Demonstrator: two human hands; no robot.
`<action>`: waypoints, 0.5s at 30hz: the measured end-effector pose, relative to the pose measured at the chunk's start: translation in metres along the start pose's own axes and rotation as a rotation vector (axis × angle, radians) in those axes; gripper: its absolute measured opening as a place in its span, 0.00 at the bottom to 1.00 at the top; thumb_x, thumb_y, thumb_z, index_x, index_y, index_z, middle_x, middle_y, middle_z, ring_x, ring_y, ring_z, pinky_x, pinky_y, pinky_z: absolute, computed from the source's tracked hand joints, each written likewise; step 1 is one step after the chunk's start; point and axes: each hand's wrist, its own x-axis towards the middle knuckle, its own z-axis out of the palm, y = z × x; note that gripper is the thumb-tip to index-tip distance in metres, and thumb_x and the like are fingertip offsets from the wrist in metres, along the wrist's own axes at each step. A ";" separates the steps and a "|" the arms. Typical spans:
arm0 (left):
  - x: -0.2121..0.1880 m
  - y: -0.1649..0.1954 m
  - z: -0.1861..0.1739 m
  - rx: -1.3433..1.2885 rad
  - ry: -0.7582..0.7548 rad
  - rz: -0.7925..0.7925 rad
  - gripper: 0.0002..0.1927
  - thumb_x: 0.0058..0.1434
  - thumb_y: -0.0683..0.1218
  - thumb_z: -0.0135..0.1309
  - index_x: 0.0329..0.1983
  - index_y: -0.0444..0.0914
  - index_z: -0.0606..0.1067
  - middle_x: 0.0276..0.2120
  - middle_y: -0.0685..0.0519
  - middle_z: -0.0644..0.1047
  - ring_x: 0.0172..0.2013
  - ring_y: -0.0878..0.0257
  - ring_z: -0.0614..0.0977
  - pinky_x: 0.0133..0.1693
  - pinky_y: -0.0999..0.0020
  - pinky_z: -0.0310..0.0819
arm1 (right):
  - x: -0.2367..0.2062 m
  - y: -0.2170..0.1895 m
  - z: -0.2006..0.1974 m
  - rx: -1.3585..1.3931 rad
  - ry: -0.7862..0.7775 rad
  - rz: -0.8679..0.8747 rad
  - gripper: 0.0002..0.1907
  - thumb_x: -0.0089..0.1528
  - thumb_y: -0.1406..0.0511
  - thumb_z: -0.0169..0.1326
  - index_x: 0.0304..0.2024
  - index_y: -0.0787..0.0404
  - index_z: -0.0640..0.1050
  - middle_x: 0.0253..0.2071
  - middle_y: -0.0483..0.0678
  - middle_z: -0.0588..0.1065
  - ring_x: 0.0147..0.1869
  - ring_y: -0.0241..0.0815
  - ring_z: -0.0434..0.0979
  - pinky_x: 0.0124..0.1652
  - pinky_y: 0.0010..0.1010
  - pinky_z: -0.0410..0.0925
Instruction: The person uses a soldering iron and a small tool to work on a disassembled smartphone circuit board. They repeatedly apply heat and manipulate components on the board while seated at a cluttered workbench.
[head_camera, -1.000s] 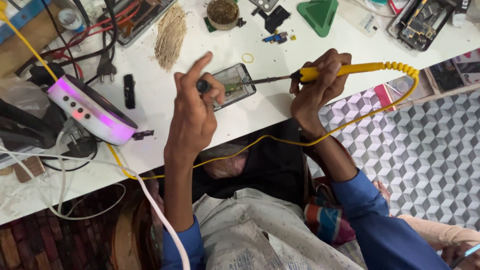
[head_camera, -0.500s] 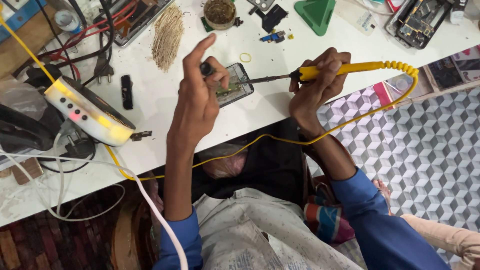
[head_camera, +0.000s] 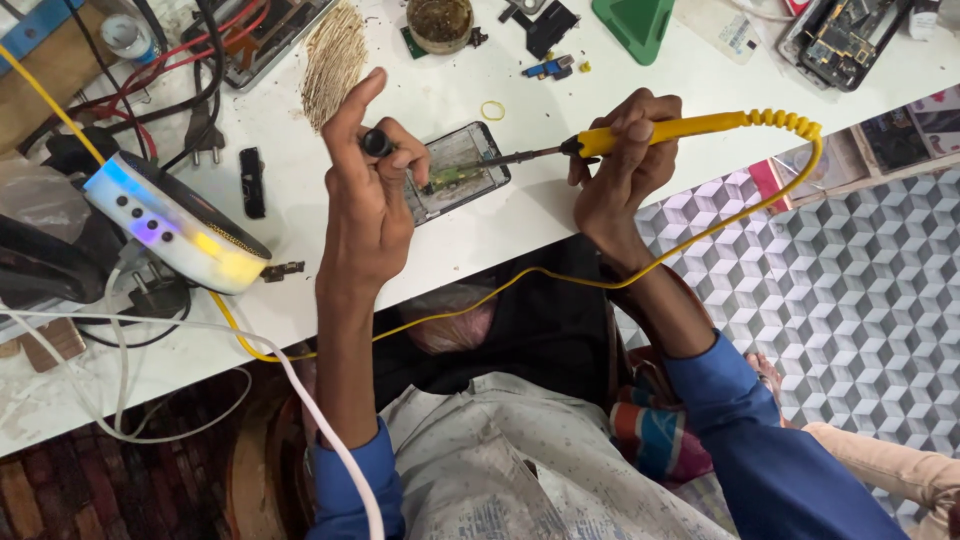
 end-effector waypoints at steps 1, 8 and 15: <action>0.001 0.000 0.000 0.004 -0.005 0.001 0.18 0.89 0.48 0.34 0.76 0.41 0.50 0.28 0.55 0.71 0.33 0.67 0.75 0.44 0.71 0.71 | 0.000 0.001 0.001 0.004 0.011 0.006 0.20 0.78 0.51 0.38 0.45 0.62 0.63 0.36 0.49 0.65 0.20 0.33 0.64 0.14 0.21 0.62; 0.005 0.001 0.004 -0.019 -0.068 -0.011 0.20 0.86 0.39 0.34 0.76 0.41 0.50 0.30 0.53 0.71 0.32 0.67 0.76 0.42 0.71 0.75 | 0.000 0.002 0.000 0.017 0.000 0.018 0.20 0.78 0.51 0.38 0.44 0.62 0.62 0.34 0.48 0.65 0.19 0.32 0.63 0.13 0.21 0.61; 0.008 0.002 0.004 -0.019 -0.073 0.003 0.28 0.73 0.29 0.34 0.74 0.39 0.54 0.29 0.53 0.67 0.31 0.66 0.74 0.38 0.71 0.72 | 0.000 0.001 0.000 0.018 -0.025 0.046 0.20 0.78 0.51 0.38 0.44 0.62 0.62 0.31 0.48 0.64 0.19 0.33 0.63 0.13 0.21 0.61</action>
